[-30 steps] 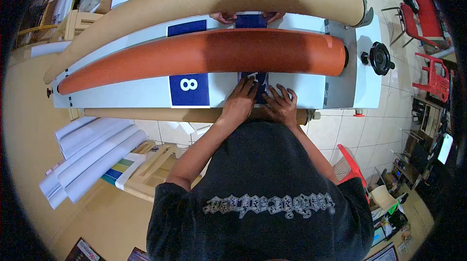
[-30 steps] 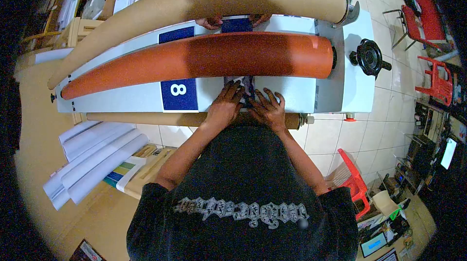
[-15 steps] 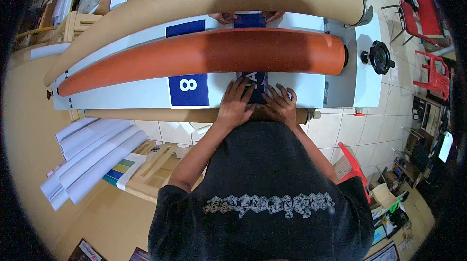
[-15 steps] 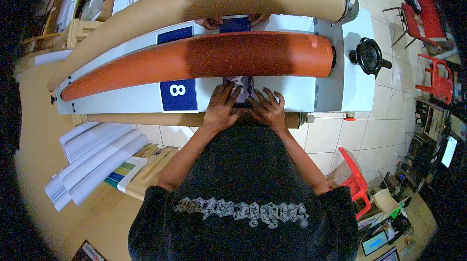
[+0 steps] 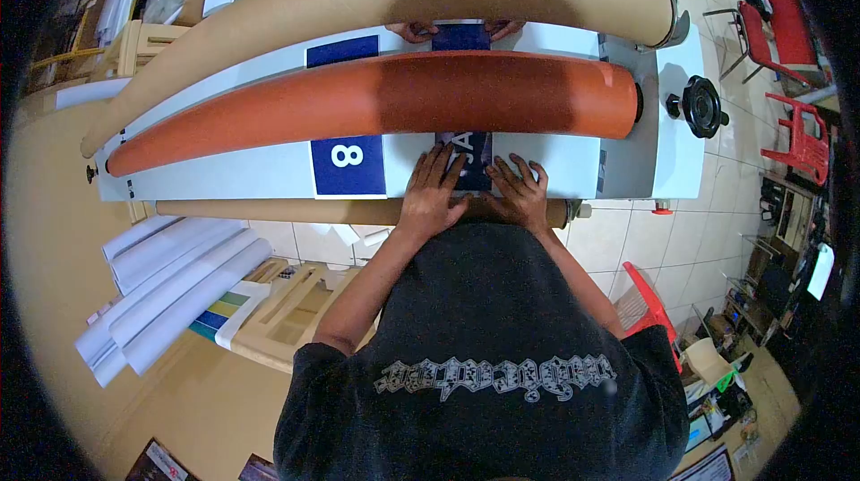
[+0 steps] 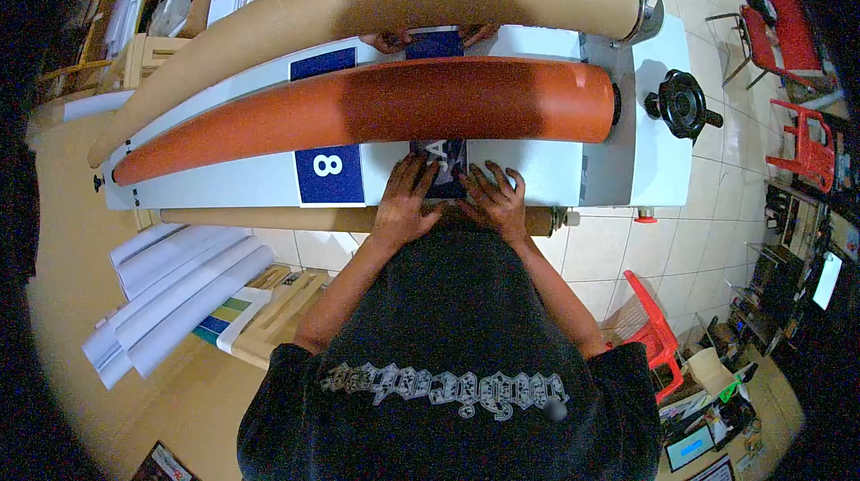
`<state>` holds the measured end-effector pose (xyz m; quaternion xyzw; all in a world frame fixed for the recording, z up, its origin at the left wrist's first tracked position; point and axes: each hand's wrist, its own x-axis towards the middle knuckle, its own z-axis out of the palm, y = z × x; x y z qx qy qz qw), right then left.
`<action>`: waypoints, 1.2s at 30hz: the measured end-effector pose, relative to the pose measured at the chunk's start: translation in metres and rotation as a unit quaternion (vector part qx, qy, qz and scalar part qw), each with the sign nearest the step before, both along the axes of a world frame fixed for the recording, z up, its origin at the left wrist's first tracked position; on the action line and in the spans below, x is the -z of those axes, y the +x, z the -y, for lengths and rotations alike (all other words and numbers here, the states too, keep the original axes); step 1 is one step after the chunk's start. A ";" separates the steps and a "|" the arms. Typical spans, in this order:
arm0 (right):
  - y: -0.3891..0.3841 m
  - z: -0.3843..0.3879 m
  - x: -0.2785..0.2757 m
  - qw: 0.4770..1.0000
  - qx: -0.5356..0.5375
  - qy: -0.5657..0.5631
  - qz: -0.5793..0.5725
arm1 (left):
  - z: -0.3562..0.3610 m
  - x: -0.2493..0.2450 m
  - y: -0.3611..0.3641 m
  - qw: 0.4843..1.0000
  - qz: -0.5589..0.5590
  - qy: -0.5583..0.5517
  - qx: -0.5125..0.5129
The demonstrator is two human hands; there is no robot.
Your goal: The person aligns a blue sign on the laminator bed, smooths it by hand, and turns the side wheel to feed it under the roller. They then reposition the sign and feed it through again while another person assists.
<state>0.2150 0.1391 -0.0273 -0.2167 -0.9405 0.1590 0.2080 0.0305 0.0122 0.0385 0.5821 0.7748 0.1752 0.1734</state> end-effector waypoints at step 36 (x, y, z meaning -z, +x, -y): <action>-0.002 0.000 -0.008 0.994 0.029 -0.109 0.012 | 0.013 0.002 0.013 0.895 0.312 0.073 -0.311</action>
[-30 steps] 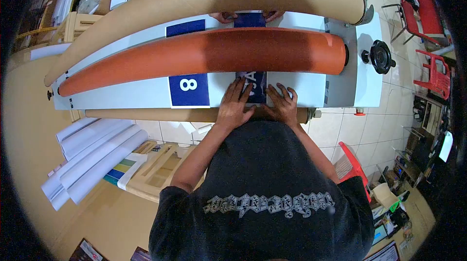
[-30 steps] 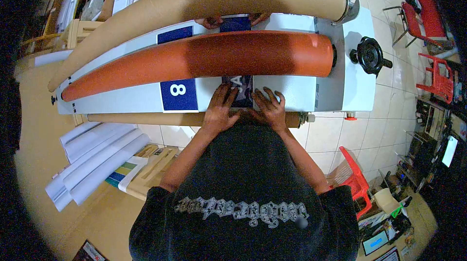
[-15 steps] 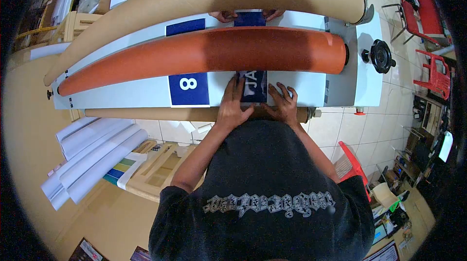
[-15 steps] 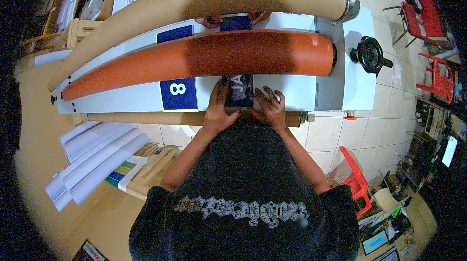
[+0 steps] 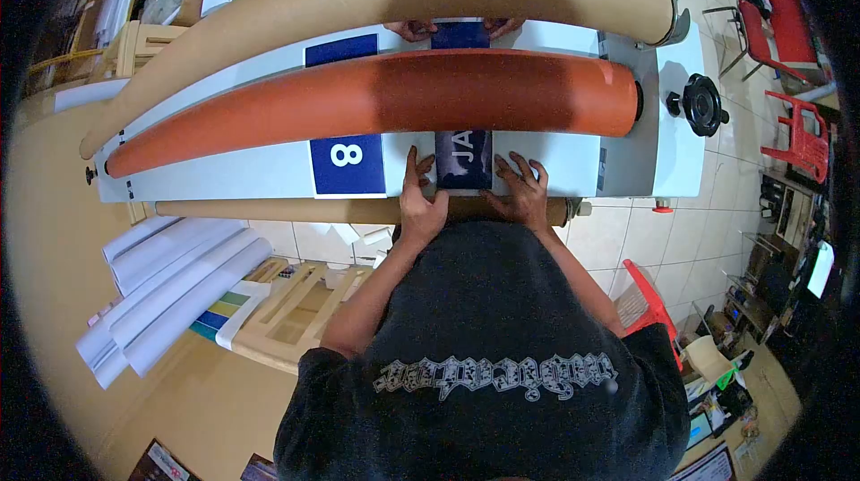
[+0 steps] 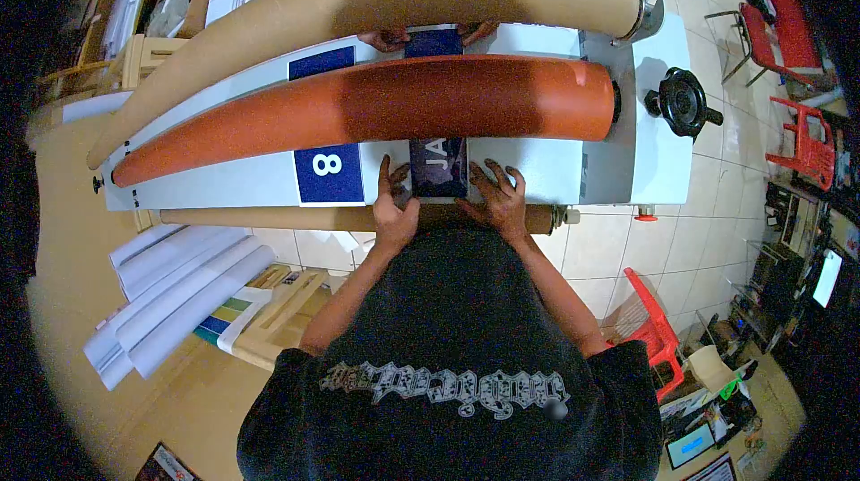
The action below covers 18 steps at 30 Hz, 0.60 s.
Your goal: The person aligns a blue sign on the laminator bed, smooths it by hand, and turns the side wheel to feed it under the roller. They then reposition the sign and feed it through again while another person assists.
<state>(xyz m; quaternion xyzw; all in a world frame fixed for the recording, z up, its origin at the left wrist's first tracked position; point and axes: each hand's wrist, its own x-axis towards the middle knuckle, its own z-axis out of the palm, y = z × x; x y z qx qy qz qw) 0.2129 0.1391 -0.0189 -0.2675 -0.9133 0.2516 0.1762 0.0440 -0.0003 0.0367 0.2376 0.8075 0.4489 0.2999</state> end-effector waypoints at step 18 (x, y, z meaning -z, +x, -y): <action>0.001 0.000 0.003 1.000 -0.002 0.021 -0.017 | 0.015 0.012 0.004 0.997 0.044 0.051 -0.035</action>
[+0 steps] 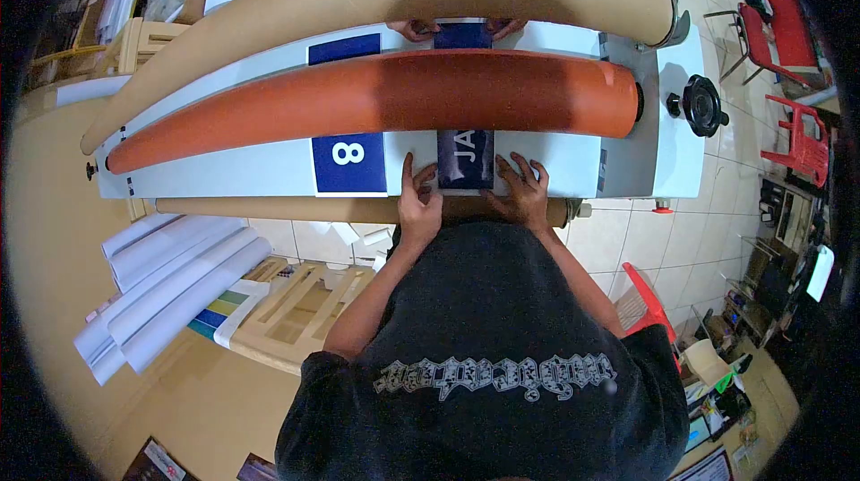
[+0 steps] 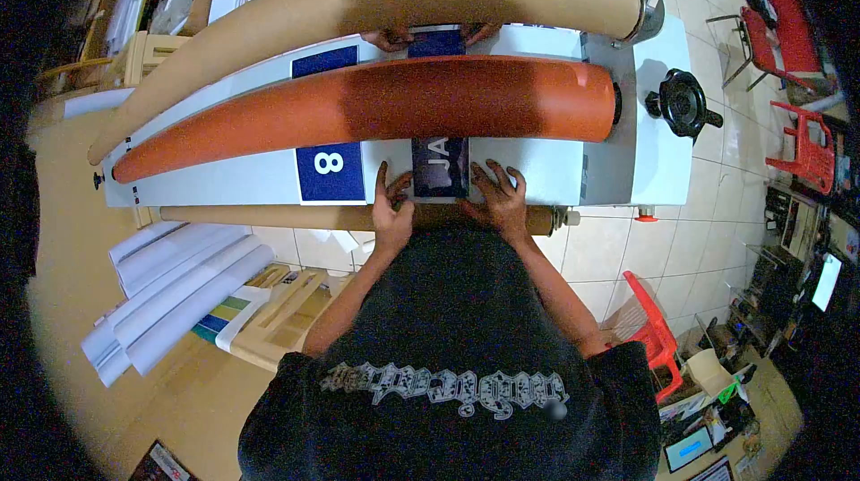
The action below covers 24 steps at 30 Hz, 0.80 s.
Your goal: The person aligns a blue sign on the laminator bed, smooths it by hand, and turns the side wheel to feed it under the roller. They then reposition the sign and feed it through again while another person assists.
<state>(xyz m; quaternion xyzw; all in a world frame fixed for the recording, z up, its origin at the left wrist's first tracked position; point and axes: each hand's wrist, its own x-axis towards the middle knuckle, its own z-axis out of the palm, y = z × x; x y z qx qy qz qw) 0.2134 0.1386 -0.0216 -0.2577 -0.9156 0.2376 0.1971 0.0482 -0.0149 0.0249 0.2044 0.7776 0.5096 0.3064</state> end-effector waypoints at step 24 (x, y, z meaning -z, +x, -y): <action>-0.001 0.000 0.002 0.999 -0.002 0.030 -0.030 | 0.005 0.002 -0.003 0.997 0.069 0.042 -0.011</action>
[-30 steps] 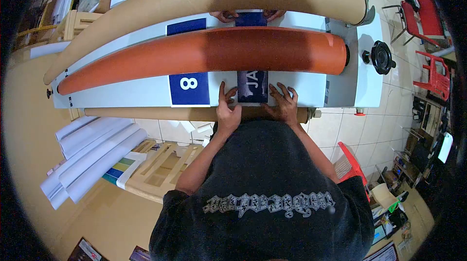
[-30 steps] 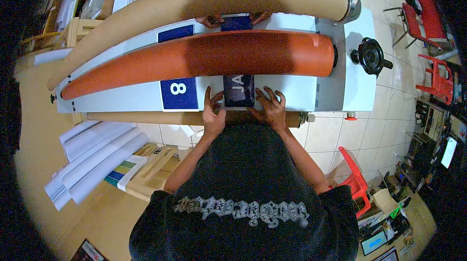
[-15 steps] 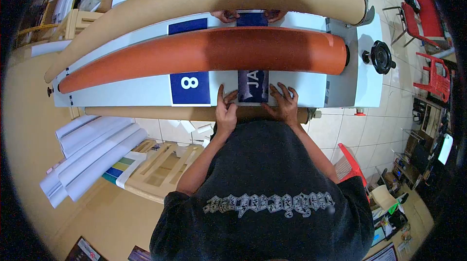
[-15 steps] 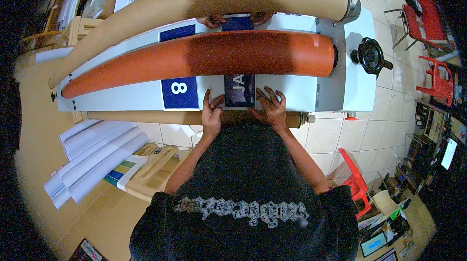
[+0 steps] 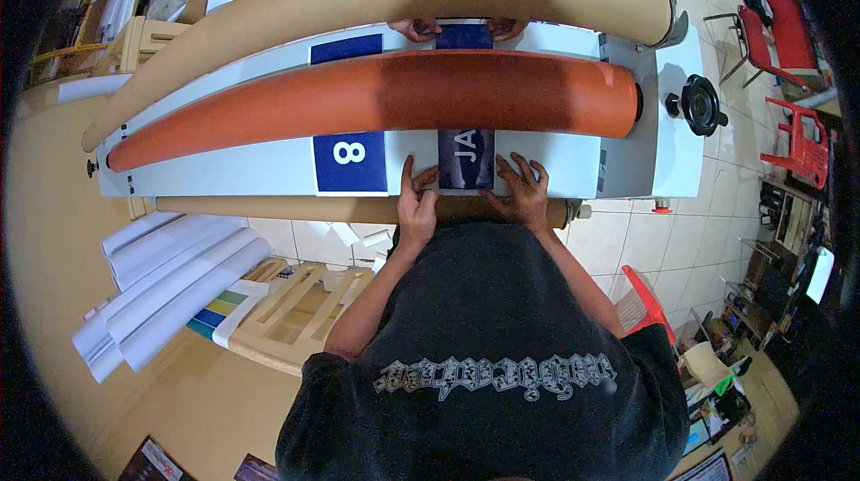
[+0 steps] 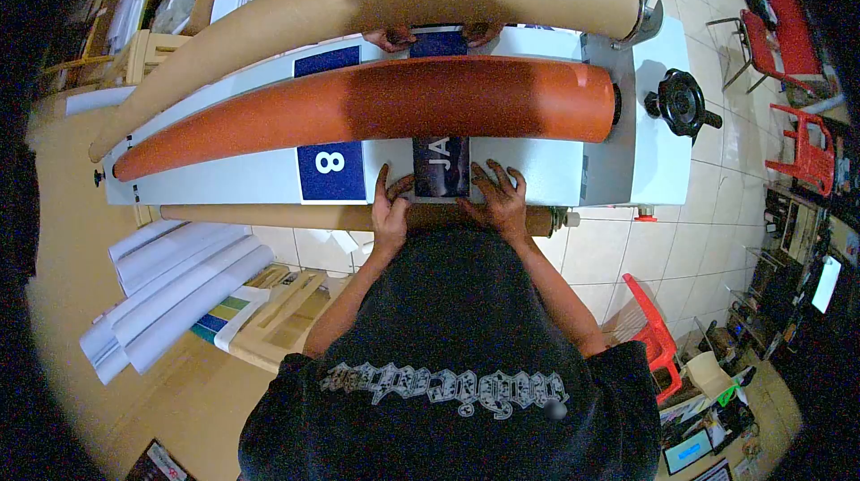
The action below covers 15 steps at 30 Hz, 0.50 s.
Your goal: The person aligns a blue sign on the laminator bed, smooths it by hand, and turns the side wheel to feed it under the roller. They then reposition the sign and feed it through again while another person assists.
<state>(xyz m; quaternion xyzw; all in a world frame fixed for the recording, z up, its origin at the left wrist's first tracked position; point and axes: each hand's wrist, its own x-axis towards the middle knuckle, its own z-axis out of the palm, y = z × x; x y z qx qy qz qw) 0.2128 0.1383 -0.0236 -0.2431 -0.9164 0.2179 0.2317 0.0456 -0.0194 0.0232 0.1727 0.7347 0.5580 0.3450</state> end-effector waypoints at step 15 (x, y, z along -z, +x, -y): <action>0.004 0.000 0.002 1.000 -0.015 -0.005 0.016 | -0.013 -0.025 0.004 0.865 -0.463 -0.112 0.155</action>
